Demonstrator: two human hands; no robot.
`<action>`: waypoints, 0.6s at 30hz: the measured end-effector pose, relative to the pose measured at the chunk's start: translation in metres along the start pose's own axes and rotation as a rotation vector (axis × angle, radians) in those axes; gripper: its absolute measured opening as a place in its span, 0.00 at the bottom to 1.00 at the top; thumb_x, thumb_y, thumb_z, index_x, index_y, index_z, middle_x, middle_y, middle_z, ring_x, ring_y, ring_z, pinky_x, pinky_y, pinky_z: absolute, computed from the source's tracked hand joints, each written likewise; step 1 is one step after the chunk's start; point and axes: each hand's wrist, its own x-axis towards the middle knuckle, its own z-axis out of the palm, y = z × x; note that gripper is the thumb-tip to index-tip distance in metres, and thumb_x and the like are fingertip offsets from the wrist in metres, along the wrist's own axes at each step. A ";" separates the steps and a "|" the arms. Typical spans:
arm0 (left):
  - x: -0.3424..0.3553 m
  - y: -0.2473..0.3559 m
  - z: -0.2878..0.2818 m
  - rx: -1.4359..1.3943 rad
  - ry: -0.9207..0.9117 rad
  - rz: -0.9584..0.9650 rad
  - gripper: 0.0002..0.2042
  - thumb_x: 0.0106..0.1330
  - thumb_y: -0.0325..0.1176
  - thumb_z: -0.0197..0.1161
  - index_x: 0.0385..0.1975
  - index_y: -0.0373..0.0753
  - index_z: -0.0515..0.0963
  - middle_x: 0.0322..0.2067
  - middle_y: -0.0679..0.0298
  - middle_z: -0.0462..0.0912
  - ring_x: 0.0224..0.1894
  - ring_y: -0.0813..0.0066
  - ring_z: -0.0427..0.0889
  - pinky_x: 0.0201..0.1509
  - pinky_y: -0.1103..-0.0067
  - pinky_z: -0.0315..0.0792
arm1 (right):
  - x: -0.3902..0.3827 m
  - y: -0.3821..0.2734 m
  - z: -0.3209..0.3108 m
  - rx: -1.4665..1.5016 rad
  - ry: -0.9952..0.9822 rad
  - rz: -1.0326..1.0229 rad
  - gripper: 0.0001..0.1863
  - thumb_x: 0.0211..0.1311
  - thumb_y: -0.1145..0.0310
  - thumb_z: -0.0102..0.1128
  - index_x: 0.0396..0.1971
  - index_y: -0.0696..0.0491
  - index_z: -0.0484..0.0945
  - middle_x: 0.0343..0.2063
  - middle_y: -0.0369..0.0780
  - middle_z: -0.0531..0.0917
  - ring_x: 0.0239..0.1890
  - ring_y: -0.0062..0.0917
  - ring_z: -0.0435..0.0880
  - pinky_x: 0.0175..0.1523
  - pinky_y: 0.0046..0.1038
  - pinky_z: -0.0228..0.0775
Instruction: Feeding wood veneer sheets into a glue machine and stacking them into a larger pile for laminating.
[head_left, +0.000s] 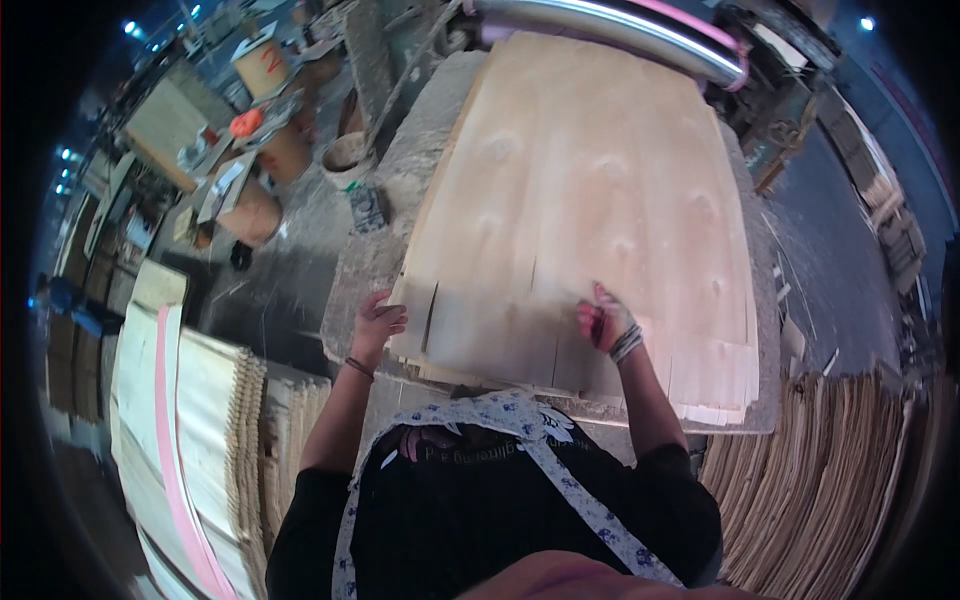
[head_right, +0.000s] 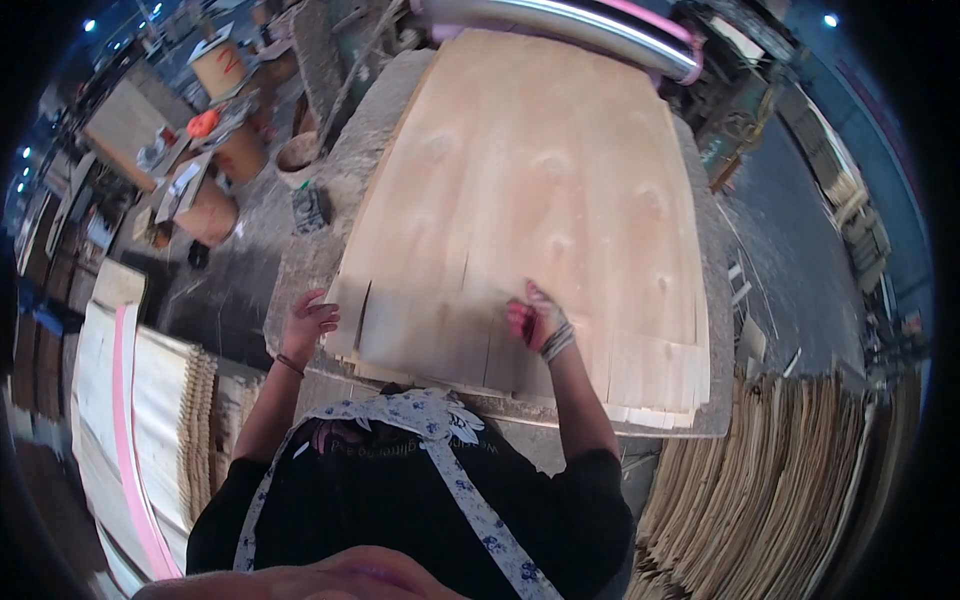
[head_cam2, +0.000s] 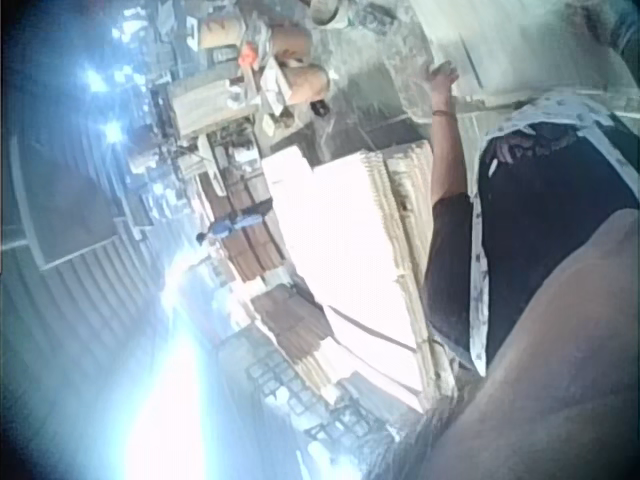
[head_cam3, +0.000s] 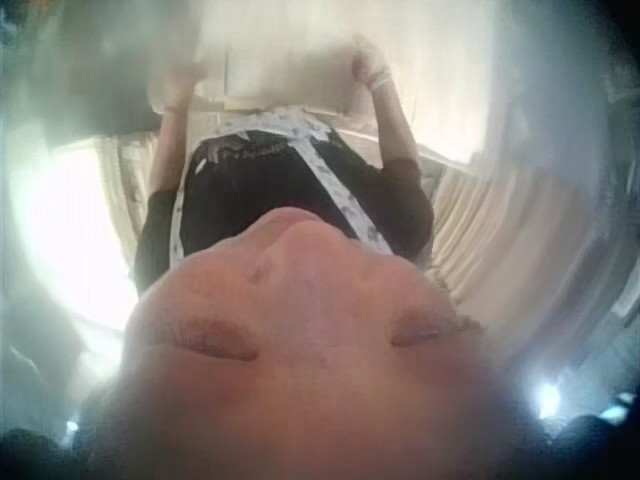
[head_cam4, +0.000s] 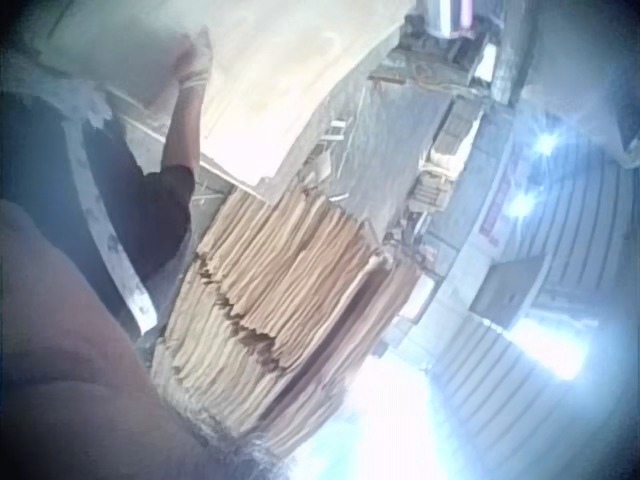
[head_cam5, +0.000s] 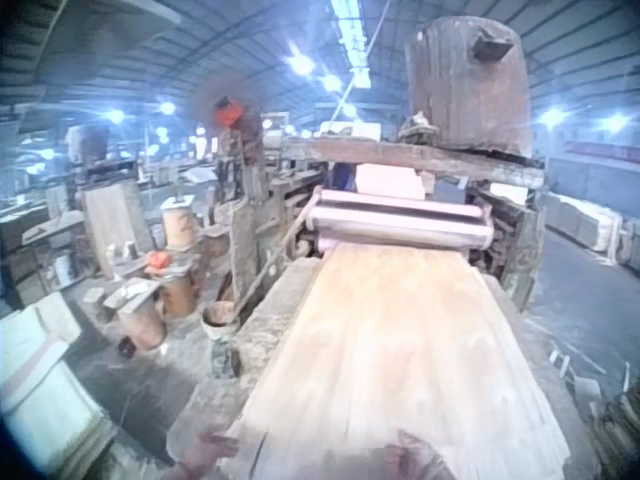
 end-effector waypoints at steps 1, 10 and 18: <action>-0.003 -0.007 0.001 0.010 0.006 0.025 0.19 0.57 0.23 0.58 0.50 0.41 0.68 0.34 0.59 0.81 0.30 0.72 0.80 0.32 0.80 0.75 | 0.016 -0.009 -0.005 0.012 -0.044 -0.005 0.08 0.58 0.53 0.57 0.33 0.35 0.69 0.22 0.35 0.73 0.21 0.23 0.68 0.22 0.24 0.58; -0.002 -0.044 0.014 1.071 0.263 0.387 0.26 0.50 0.38 0.65 0.51 0.41 0.71 0.39 0.53 0.78 0.40 0.58 0.78 0.44 0.67 0.72 | 0.140 -0.072 -0.014 0.170 0.112 -0.255 0.23 0.63 0.55 0.51 0.53 0.51 0.65 0.49 0.46 0.75 0.51 0.37 0.75 0.53 0.43 0.69; 0.013 -0.040 0.020 0.987 0.312 0.459 0.22 0.49 0.31 0.65 0.45 0.36 0.70 0.34 0.51 0.79 0.36 0.55 0.80 0.39 0.68 0.74 | 0.054 0.007 -0.003 -0.054 -0.021 -0.223 0.25 0.62 0.60 0.54 0.57 0.52 0.64 0.51 0.45 0.74 0.54 0.36 0.73 0.56 0.40 0.67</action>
